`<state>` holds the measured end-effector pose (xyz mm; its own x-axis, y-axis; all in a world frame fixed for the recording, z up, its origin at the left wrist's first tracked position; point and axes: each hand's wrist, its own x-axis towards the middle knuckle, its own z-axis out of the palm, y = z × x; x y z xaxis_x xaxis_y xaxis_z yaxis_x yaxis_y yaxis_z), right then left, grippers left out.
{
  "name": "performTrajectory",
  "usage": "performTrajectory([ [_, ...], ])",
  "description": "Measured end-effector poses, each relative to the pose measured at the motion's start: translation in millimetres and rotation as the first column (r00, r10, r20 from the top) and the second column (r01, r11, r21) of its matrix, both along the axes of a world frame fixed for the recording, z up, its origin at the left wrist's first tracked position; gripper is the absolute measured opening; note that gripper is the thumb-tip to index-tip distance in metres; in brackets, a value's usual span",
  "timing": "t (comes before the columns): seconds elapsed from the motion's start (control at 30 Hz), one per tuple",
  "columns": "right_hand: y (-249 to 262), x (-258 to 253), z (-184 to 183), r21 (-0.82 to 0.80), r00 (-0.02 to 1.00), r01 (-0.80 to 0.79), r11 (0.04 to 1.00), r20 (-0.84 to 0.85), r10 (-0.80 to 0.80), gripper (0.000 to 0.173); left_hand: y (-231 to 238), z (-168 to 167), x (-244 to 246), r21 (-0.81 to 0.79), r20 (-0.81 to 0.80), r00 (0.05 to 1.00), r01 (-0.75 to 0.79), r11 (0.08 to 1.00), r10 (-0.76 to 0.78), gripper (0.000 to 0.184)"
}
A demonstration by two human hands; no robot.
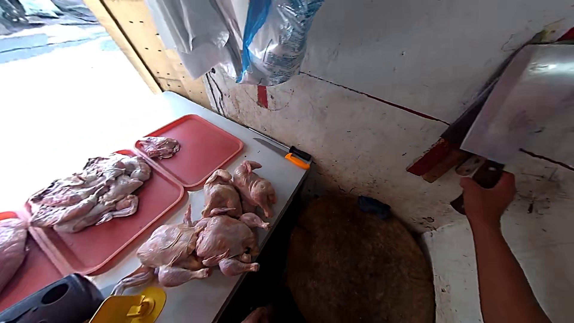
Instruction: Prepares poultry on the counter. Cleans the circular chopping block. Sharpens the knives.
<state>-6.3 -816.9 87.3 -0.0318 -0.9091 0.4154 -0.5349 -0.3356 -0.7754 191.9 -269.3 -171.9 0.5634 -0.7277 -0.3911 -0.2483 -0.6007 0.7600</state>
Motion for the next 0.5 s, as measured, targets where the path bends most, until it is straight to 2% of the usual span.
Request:
performTrajectory([
  [0.07,19,0,5,-0.013,0.988,-0.052,0.999,0.144,0.054,0.068,2,-2,5,0.043,-0.018,1.0,-0.012,0.999,0.013,0.029],
  [0.17,26,-9,16,-0.092,0.91,-0.264,0.96,0.306,0.279,0.064,-12,3,17,0.075,-0.035,0.999,0.027,0.997,-0.024,0.029],
  [0.23,34,-15,33,-0.131,0.827,-0.395,0.909,0.379,0.414,0.04,-29,7,26,0.074,-0.038,0.997,0.065,0.995,-0.062,0.03],
  [0.27,45,-13,42,-0.14,0.796,-0.421,0.896,0.416,0.439,0.022,-38,10,29,0.064,-0.04,0.996,0.078,0.995,-0.076,0.03],
  [0.3,61,-7,49,-0.137,0.779,-0.421,0.897,0.451,0.435,0.012,-48,13,32,0.047,-0.045,0.995,0.089,0.995,-0.087,0.03],
  [0.33,80,3,49,-0.14,0.767,-0.398,0.907,0.492,0.413,0.02,-58,16,34,0.026,-0.059,0.994,0.098,0.995,-0.096,0.03],
  [0.4,117,21,25,-0.138,0.75,-0.418,0.898,0.504,0.427,0.031,-78,19,35,-0.019,-0.089,0.989,0.118,0.993,-0.119,0.029],
  [0.43,134,29,5,-0.101,0.757,-0.434,0.895,0.498,0.423,0.028,-89,20,36,-0.046,-0.105,0.987,0.12,0.992,-0.125,0.028],
  [0.5,159,37,-45,0.095,0.829,-0.412,0.906,0.451,0.33,0.015,-109,21,35,-0.104,-0.153,0.98,0.116,0.988,-0.131,0.027],
])
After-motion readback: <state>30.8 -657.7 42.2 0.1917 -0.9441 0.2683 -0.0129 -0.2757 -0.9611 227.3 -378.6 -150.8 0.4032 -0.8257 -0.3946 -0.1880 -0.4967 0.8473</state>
